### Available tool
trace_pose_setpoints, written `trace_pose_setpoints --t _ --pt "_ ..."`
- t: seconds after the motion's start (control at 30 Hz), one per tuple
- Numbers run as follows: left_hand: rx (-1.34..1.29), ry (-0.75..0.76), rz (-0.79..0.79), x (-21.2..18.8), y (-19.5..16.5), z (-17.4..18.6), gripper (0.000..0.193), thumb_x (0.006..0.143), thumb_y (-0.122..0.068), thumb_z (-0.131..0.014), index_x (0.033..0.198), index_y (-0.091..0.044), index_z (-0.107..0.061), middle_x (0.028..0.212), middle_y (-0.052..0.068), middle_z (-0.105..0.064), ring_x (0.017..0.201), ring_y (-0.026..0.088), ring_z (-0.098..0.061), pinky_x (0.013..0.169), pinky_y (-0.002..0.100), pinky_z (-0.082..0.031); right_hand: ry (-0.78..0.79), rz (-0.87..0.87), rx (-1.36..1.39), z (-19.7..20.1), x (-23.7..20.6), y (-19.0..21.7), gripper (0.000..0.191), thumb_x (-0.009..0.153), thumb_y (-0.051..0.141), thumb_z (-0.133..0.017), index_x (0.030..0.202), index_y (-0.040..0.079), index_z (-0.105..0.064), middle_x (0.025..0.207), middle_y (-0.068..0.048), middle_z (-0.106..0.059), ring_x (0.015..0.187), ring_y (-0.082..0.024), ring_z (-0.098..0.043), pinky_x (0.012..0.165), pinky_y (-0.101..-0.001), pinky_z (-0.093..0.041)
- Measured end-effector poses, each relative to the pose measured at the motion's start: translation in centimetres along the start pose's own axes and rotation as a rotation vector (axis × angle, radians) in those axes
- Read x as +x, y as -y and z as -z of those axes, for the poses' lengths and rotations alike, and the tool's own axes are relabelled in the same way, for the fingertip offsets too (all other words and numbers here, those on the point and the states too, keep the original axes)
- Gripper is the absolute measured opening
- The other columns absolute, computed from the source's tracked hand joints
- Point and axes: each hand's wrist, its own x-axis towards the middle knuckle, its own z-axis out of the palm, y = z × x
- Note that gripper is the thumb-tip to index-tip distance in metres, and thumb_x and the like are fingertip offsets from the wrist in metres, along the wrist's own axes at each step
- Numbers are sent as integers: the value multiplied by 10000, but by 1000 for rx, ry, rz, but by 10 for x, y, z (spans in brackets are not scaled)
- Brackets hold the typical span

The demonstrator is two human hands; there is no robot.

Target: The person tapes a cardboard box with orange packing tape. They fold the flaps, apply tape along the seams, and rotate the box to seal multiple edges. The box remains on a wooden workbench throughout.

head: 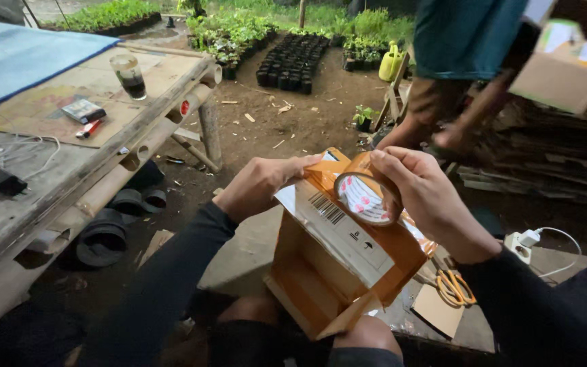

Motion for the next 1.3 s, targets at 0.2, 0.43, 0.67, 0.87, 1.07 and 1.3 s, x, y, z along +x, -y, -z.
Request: trace_pose_setpoints --t 0.2,0.43,0.67,0.87,1.07,1.3 --pt "163 -97 -238 9 2 2 367 996 48 -474 1348 -7 -563 1332 120 -712 1339 283 -664 1252 554 -400 -34 75 16 6 -27 2 269 1051 268 -542 938 37 -621 713 44 -566 584 -13 -502 515 -192 -409" --pt "237 18 -285 18 1 -2 278 988 -53 -603 1258 -5 -644 1249 180 -717 1203 302 -692 1141 487 -484 -97 -88 75 26 -51 3 210 963 216 -559 984 33 -661 753 41 -659 654 1 -565 594 -178 -454" --pt "299 55 -306 27 4 1 340 903 -35 -641 1240 -5 -662 1248 170 -724 1188 311 -700 1110 464 -508 -87 -312 -112 91 -62 9 341 1035 305 -569 950 -2 -690 571 -23 -563 432 -91 -458 388 -260 -353" --pt "284 75 -266 27 -1 1 313 905 -78 -663 1206 9 -662 1216 176 -728 1138 314 -707 1073 442 -529 -167 -379 -109 114 -102 -37 316 1022 270 -560 920 -6 -676 551 -24 -564 375 -81 -410 323 -262 -296" --pt "301 108 -276 37 -6 3 295 916 -79 -661 1193 22 -656 1188 183 -736 1099 328 -721 1060 445 -543 -151 -163 150 119 -115 -78 338 1084 244 -617 884 -22 -680 606 32 -562 434 -7 -438 347 -194 -319" --pt "310 121 -261 36 -4 3 318 915 -90 -670 1213 23 -655 1188 189 -732 1093 335 -725 1046 444 -548 -346 -390 292 71 -125 -101 289 946 235 -561 927 -19 -697 723 -32 -691 566 -83 -629 482 -257 -499"
